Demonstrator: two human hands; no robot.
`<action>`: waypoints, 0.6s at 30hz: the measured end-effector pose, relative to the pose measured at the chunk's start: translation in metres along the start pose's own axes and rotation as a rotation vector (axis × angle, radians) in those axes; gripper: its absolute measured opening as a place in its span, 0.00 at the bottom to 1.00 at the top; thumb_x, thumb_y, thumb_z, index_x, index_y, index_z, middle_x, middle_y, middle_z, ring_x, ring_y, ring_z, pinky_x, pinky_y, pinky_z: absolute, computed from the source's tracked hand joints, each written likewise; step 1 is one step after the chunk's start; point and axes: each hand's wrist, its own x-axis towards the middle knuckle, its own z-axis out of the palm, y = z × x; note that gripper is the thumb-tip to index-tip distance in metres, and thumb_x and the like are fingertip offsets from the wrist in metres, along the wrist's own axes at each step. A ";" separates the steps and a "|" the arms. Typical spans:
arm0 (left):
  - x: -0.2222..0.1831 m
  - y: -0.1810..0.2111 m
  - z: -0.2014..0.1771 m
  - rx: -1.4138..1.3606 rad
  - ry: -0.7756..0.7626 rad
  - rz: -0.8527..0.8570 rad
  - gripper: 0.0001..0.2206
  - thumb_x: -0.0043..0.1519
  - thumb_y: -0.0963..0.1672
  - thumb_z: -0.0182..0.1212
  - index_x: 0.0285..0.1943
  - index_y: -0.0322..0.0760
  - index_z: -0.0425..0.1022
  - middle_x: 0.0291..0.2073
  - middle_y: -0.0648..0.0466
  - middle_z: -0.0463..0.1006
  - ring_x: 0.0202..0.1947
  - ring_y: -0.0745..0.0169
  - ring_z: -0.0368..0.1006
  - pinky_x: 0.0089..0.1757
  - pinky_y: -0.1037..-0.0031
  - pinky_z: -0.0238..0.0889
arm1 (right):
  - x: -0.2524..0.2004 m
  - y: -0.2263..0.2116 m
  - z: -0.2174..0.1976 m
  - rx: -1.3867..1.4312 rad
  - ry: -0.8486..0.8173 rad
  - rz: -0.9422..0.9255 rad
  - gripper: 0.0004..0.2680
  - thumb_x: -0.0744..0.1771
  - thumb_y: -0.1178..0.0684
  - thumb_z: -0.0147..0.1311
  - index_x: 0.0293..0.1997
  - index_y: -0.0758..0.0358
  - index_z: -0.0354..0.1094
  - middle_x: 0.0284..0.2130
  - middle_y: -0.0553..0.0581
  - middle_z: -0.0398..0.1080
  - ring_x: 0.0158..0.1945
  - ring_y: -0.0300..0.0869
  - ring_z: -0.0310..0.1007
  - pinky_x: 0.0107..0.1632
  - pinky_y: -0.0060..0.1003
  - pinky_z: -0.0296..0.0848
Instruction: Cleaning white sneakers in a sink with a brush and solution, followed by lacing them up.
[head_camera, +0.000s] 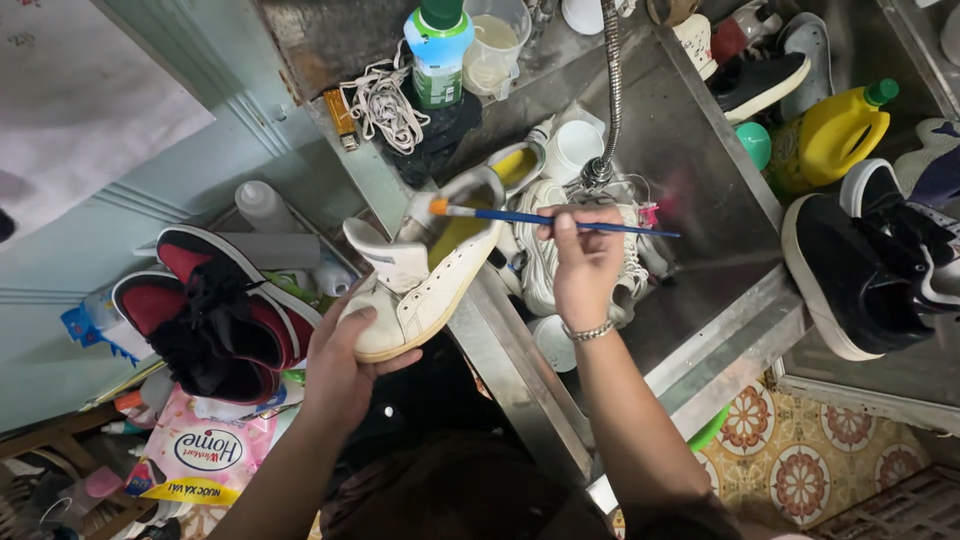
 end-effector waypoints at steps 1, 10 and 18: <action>-0.001 -0.001 0.000 0.002 0.000 0.000 0.28 0.60 0.42 0.47 0.73 0.30 0.58 0.57 0.40 0.75 0.50 0.45 0.79 0.39 0.55 0.78 | 0.000 0.001 0.003 0.001 0.001 0.000 0.06 0.72 0.66 0.50 0.48 0.63 0.56 0.44 0.69 0.74 0.41 0.42 0.73 0.49 0.36 0.74; -0.001 -0.004 -0.004 -0.003 -0.039 0.033 0.28 0.61 0.42 0.46 0.73 0.27 0.58 0.56 0.36 0.76 0.48 0.45 0.79 0.39 0.57 0.79 | 0.001 -0.017 0.016 -0.168 -0.100 -0.081 0.06 0.72 0.65 0.51 0.48 0.64 0.56 0.46 0.67 0.73 0.44 0.42 0.75 0.51 0.35 0.77; 0.002 -0.005 -0.006 -0.008 -0.025 0.005 0.27 0.61 0.42 0.46 0.72 0.26 0.57 0.56 0.37 0.76 0.48 0.44 0.80 0.39 0.57 0.79 | 0.004 -0.016 0.020 -0.135 -0.225 -0.058 0.05 0.72 0.65 0.50 0.49 0.65 0.56 0.47 0.67 0.72 0.43 0.41 0.75 0.51 0.36 0.77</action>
